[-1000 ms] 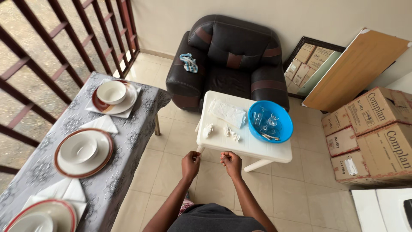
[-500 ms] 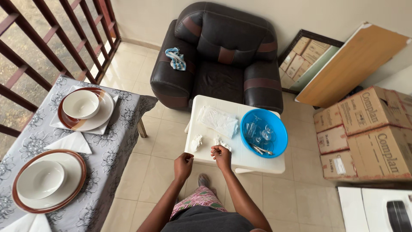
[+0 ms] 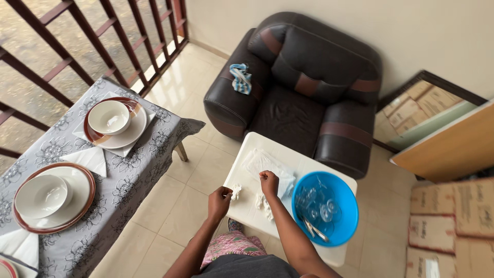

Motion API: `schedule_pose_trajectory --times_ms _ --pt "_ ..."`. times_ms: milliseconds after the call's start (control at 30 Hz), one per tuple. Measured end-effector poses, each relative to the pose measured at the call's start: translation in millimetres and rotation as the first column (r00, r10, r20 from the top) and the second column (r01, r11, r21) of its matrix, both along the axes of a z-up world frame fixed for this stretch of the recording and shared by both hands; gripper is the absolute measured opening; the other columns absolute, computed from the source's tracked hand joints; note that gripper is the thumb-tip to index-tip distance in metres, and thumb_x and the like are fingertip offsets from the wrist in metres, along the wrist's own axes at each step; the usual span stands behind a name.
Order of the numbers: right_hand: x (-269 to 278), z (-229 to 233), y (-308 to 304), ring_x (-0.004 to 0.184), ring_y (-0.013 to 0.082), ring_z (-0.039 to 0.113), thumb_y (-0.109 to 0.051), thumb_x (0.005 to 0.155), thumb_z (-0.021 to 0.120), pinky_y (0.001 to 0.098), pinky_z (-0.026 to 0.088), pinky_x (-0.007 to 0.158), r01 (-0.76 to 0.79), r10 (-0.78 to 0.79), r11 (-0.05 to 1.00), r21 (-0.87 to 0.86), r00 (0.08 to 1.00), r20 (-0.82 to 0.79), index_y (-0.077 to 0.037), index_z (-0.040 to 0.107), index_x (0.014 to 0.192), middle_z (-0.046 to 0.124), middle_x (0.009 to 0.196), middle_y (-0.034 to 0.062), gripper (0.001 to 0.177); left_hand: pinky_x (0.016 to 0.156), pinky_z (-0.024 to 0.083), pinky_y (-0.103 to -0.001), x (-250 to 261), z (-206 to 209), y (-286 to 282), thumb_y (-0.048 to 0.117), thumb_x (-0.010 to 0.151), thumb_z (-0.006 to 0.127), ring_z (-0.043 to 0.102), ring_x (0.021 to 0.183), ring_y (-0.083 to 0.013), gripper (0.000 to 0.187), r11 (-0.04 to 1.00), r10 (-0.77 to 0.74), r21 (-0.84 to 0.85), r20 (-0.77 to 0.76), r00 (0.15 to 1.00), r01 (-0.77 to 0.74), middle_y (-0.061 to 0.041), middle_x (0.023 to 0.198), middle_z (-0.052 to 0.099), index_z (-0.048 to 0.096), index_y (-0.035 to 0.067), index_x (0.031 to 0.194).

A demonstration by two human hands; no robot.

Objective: The person folds white paper napkins into triangular shapes and places them inside bowls on a dining table. The person repeatedly picks napkins from a side table, folds them, and arranges them at each place setting.

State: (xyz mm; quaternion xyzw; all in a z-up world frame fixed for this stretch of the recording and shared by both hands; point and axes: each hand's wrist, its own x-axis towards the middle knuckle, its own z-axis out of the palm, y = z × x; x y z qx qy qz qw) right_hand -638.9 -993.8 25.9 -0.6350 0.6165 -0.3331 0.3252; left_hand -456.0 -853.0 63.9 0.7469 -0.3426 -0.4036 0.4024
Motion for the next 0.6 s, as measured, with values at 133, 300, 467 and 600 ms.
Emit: schedule_pose_trajectory --times_ms 133,300,467,600 --pt "3.0 -12.0 -23.9 0.09 0.0276 0.067 0.001 0.072 0.082 0.0363 0.055 0.082 -0.166 0.157 0.985 -0.035 0.969 -0.189 -0.005 0.072 0.093 0.07 0.097 0.0095 0.024 0.066 0.056 -0.034 -15.8 -4.9 -19.9 0.01 0.086 0.07 0.072 0.068 -0.0187 0.015 0.999 0.05 0.02 -0.02 0.999 -0.049 -0.012 0.084 0.078 0.076 0.001 0.097" --pt "11.9 -26.1 -34.2 0.117 0.032 0.056 -0.007 0.067 0.089 0.0413 0.051 0.099 -0.313 0.265 0.947 -0.068 0.885 -0.382 -0.008 0.065 0.108 0.06 0.121 0.0096 0.047 0.063 0.055 -0.034 -29.9 -3.8 -33.6 0.01 0.087 0.069 0.07 0.065 -0.0183 0.015 0.993 0.099 0.077 -0.079 0.992 -0.093 -0.012 0.081 0.078 0.076 0.001 0.096" --pt "13.8 -32.4 -36.5 0.116 0.0337 0.055 -0.011 0.068 0.09 0.0429 0.051 0.096 -0.401 0.331 0.915 -0.041 0.805 -0.492 -0.006 0.062 0.114 0.058 0.122 0.0115 0.054 0.064 0.055 -0.033 -37.4 -3.3 -35.4 0.01 0.086 0.07 0.071 0.066 -0.0166 0.015 0.99 0.134 0.048 -0.028 0.991 -0.132 -0.01 0.081 0.078 0.076 0.0 0.095" --pt "15.7 -35.1 -40.0 0.117 0.034 0.055 -0.012 0.071 0.087 0.0433 0.051 0.094 -0.41 0.34 0.912 -0.016 0.778 -0.529 -0.005 0.062 0.113 0.058 0.123 0.0123 0.05 0.066 0.056 -0.032 -41.2 -5.4 -39.0 0.009 0.085 0.069 0.072 0.067 -0.0164 0.015 0.987 0.153 0.048 -0.02 0.988 -0.152 -0.01 0.082 0.078 0.076 0.0 0.095"
